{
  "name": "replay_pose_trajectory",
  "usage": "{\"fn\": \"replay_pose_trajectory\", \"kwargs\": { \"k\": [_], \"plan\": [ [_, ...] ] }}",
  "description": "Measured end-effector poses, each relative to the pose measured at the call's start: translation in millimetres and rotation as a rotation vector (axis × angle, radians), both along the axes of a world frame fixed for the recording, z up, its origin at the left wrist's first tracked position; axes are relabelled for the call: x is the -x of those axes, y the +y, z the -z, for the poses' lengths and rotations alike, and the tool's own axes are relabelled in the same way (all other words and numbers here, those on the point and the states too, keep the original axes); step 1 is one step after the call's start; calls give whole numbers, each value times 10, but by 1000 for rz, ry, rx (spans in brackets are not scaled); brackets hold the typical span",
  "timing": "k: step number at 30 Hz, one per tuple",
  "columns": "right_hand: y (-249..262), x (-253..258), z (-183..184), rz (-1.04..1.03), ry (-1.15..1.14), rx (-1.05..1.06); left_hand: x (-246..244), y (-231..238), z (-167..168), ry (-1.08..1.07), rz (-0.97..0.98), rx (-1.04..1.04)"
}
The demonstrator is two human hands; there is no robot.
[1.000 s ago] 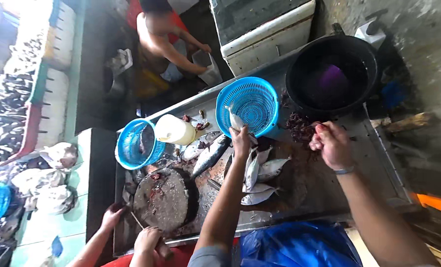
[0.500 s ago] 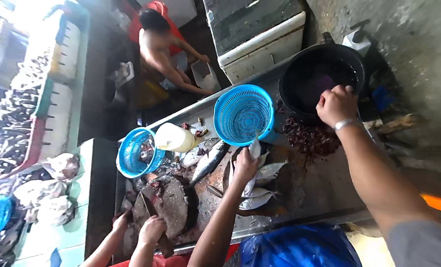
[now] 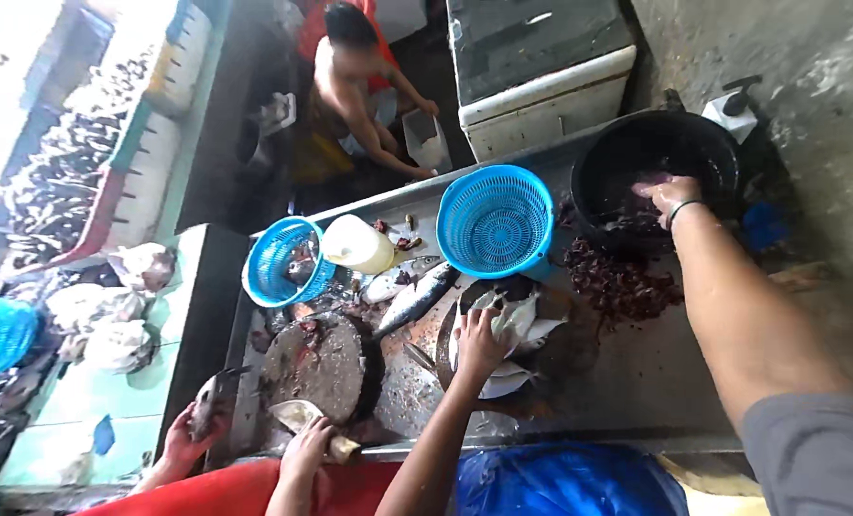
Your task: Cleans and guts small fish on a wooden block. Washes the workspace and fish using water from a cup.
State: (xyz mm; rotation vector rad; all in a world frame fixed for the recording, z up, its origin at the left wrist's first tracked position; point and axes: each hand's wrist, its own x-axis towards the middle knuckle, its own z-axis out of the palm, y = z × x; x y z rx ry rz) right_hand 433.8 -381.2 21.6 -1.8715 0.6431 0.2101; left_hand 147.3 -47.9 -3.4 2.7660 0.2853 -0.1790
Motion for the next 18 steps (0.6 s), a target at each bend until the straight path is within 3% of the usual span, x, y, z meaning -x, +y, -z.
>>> {"fn": "replay_pose_trajectory", "kwargs": {
  "k": [2,5,7,8,13,18],
  "plan": [
    [72,71,-73,160,-35,-111,111,91,40,-48,-49,54],
    [111,172,-209,418,-83,-454,334,233,144,-136,-128,108],
    [93,205,-321,403,-167,-607,477,305,203,-193,-170,97],
    [80,227,-408,307,-235,-566,543,332,205,-210,-191,92],
    [-111,403,-991,-447,-498,308,846,419,263,-266,-243,91],
    [-286,940,-1697,-956,-511,825,864,245,229,-285,-156,59]
  ]
}}
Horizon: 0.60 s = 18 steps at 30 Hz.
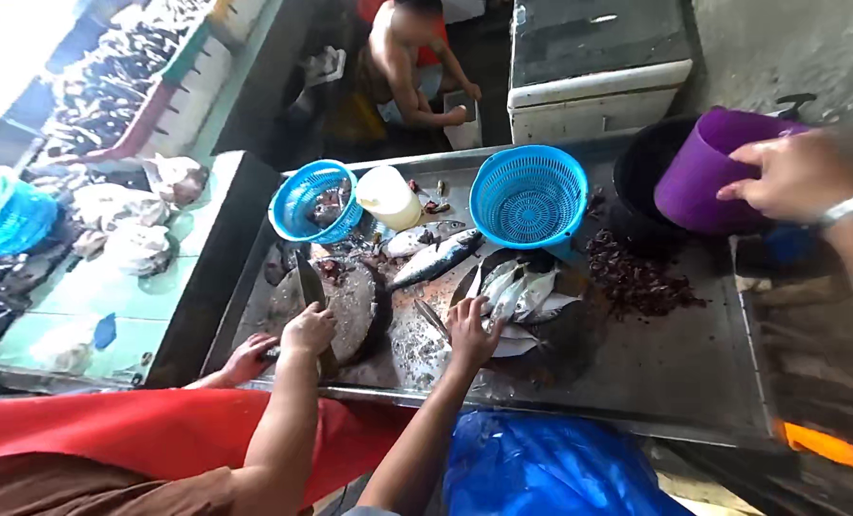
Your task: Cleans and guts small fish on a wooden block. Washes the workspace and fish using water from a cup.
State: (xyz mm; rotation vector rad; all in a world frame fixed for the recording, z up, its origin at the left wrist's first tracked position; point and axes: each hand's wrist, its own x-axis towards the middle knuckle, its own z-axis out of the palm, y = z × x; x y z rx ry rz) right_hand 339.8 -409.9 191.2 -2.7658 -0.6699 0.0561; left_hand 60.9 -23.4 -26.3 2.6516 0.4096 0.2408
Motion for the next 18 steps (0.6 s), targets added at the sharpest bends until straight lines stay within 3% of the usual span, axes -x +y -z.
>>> {"fn": "replay_pose_trajectory", "kwargs": {
  "k": [3,7,11,18],
  "plan": [
    [-88,283,-171,-169,-30,183,-243,-185,-57,72,52,-72],
    [134,761,-325,-343,11,379,-525,-347,80,207,-30,-95],
    [555,1111,-30,-580,31,388,-577,-430,203,262,-56,-107],
    [1516,1465,267,-894,316,548,-538,-442,222,241,-34,-70]
  ]
}}
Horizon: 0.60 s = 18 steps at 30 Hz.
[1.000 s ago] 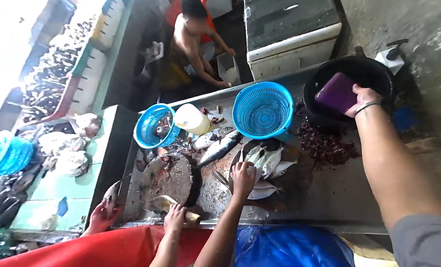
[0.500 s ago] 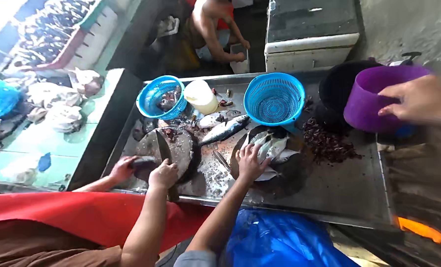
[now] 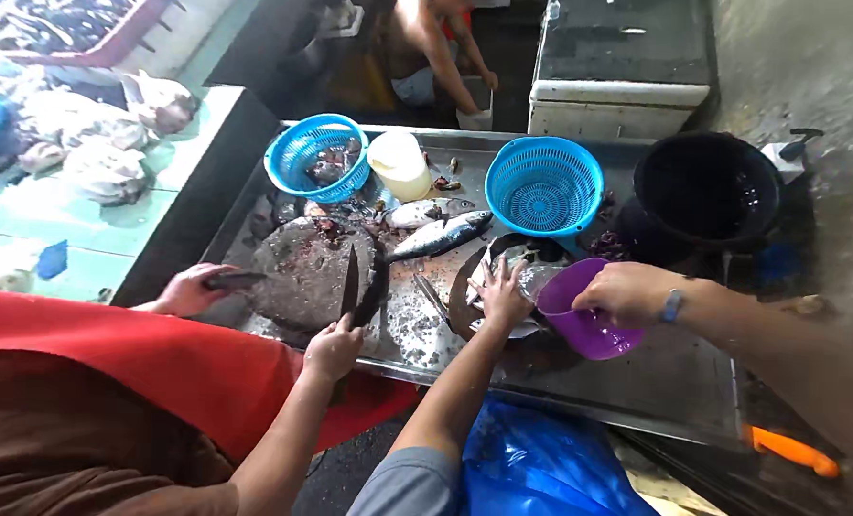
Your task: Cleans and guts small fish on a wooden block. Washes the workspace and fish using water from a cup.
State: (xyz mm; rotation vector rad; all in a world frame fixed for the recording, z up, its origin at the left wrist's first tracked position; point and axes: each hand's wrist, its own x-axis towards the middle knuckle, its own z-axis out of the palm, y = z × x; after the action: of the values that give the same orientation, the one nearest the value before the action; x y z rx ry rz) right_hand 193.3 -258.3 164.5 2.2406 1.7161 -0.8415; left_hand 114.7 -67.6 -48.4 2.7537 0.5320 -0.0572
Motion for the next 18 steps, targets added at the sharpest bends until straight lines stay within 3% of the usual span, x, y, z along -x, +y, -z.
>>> {"fn": "replay_pose_trajectory", "kwargs": {
  "k": [2,5,8,11,14,18],
  "plan": [
    [139,101,-9,-60,5,57,42,10,18,-53,-2,50],
    [215,238,-119,-129,-38,176,74,-4,16,-115,16,-45],
    [80,195,-153,-65,-86,223,62,-37,-49,-69,29,-52],
    [-333,-140,-222,144,-40,50,22,-21,-11,-49,18,-31],
    [-833,-525,-587,341,-26,-194,15,101,-63,-34,44,78],
    [-1352,-1017,-828,734,-152,-562,220,423,-165,-238,-36,268]
  ]
}}
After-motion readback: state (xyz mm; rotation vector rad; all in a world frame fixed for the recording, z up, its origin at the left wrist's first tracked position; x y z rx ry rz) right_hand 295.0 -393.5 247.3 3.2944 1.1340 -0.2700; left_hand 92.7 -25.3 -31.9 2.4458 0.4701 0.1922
